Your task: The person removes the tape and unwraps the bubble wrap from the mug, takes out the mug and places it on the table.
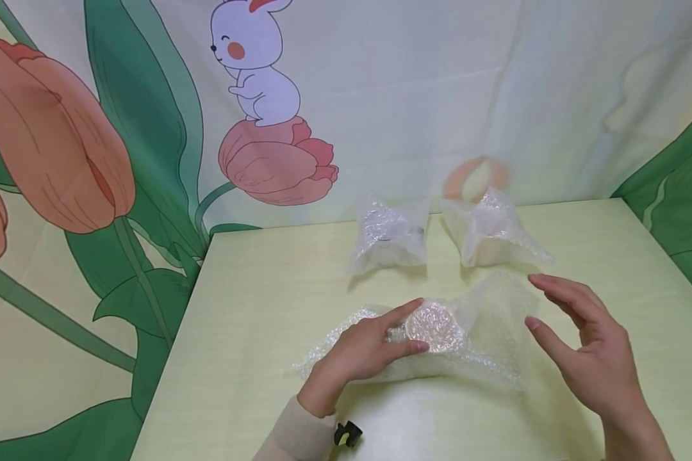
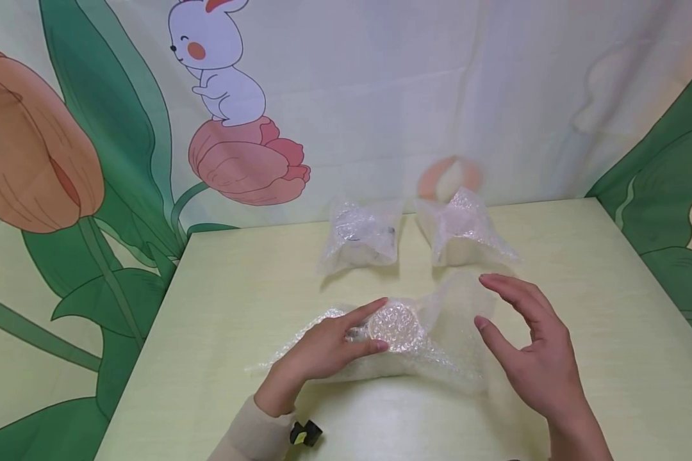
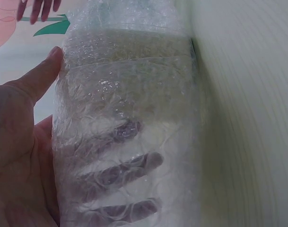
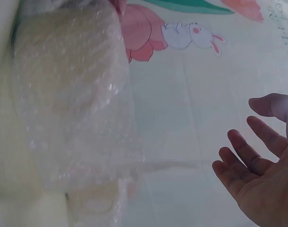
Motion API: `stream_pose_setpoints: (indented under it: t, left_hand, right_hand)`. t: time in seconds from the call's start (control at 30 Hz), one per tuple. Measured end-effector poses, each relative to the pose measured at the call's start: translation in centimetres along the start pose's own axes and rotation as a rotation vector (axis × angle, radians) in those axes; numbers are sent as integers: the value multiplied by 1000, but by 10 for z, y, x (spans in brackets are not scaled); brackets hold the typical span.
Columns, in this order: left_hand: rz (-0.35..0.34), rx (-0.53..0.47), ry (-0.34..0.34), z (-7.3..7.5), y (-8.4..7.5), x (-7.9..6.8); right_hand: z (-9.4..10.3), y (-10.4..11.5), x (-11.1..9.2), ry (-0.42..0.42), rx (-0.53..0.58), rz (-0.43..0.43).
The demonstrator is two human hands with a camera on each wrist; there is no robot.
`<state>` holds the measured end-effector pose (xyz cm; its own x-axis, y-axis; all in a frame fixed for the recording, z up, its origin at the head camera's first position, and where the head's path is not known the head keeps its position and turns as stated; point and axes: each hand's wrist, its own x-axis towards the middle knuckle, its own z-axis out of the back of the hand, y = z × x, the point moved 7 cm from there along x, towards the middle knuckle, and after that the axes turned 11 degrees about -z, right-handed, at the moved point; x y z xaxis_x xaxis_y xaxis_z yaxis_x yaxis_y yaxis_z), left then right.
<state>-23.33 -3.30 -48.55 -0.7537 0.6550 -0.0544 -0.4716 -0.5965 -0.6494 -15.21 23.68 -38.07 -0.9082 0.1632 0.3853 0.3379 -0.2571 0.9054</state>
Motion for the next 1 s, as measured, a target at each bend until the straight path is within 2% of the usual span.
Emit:
stream_pose_setpoints:
  t: [0.13,0.23,0.4,0.53,1.0]
  left_hand:
    - [1,0,1,0,1,0]
    - [0,4,3,0,0,0]
    - [3,5,7,0,0,0]
    - [2,0,0,0,0,0]
    - [1,-4,-3,0,0,1]
  right_hand:
    - [-12,8,-3,52,107,85]
    - [-22,8,-5,94,32,87]
    - [-39,-9,-9,170,-181,-53]
    - [-49,-23,-11,199,-272,-129]
    - [-56,-56,-13,262,-401,-255]
